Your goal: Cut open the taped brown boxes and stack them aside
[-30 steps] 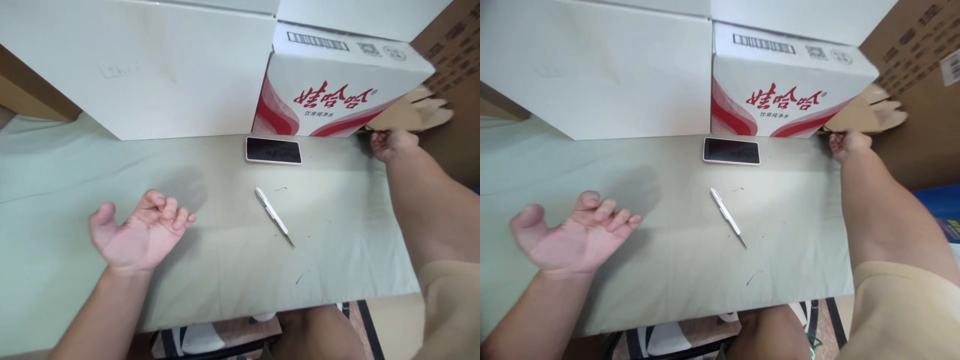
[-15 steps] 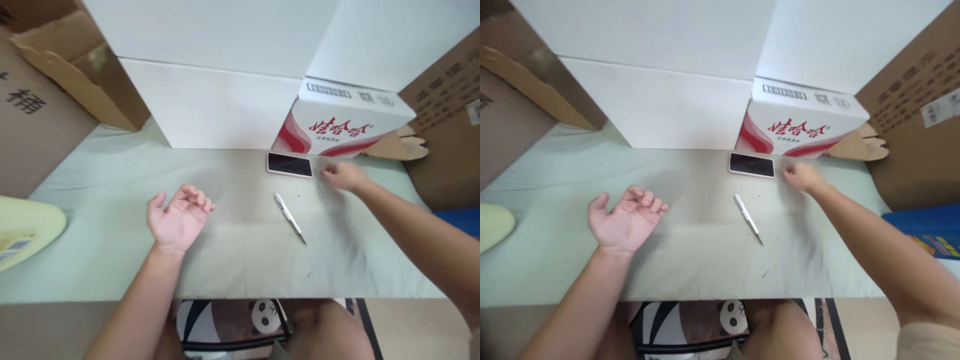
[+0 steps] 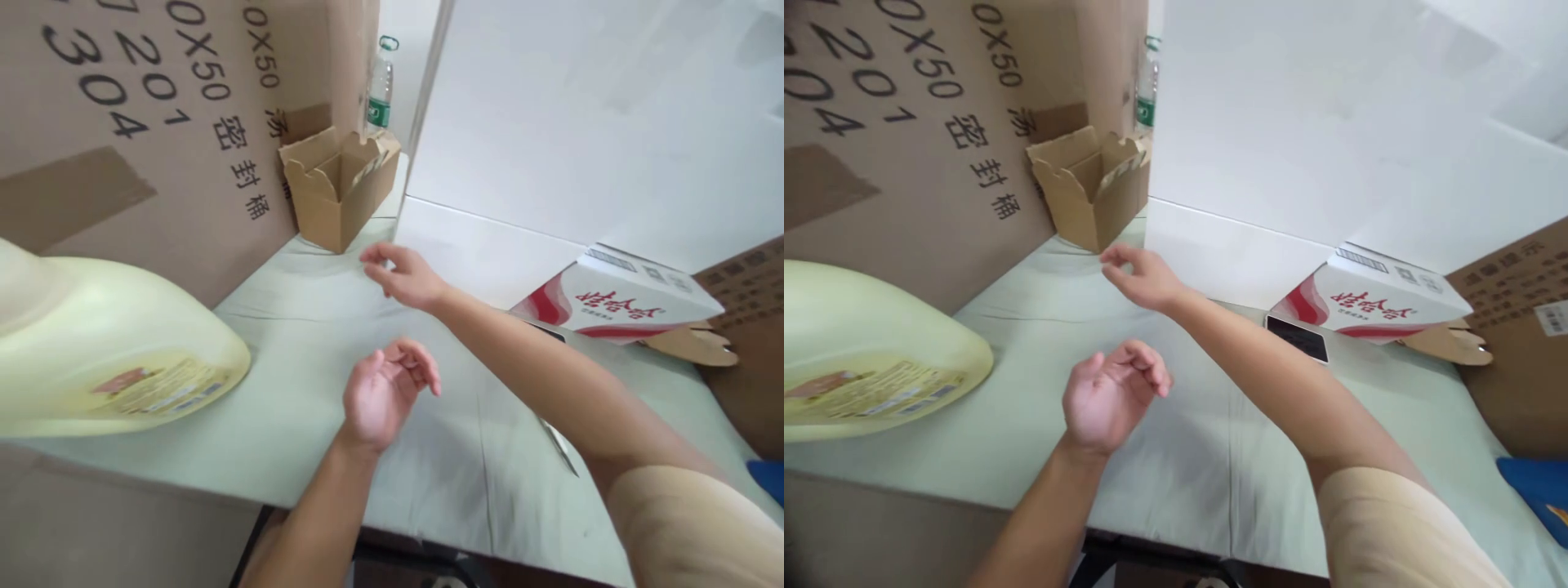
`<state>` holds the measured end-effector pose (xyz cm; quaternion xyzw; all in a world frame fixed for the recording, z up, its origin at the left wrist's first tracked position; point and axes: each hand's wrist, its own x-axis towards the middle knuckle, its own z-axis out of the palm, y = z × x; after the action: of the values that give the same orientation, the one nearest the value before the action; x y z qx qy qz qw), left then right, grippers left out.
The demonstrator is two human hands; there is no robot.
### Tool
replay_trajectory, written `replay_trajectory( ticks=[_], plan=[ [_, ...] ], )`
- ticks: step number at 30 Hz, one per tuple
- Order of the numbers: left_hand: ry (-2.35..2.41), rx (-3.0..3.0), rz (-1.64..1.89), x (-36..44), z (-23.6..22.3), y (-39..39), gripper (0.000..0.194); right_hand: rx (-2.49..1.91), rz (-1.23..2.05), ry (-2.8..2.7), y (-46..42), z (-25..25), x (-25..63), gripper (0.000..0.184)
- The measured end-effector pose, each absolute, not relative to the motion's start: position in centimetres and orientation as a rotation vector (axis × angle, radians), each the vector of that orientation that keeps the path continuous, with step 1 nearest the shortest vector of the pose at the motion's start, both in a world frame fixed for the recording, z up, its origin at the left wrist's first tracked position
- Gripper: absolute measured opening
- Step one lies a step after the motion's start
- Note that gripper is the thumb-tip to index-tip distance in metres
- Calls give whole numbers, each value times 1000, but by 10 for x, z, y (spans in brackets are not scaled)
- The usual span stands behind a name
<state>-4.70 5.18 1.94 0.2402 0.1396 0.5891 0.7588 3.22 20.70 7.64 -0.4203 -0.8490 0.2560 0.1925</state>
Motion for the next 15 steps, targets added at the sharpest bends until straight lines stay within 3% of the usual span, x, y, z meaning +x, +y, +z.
replay_trajectory(
  ticks=[3, 7, 11, 15],
  plan=[
    [258, 546, 1247, -54, 17, 50, 47, -1024, 558, -2304, 253, 84, -29, 28],
    [248, 545, 1277, -67, 15, 51, 48, -1265, 481, -2232, 294, 80, -74, 38],
    [268, 528, 1309, -75, 19, 50, 48, -1356, 637, -2163, 302, 69, -77, 38],
    [426, 494, 1438, -69, 16, 50, 45, -1344, 590, -2091, 277, 64, -54, 36]
  ],
)
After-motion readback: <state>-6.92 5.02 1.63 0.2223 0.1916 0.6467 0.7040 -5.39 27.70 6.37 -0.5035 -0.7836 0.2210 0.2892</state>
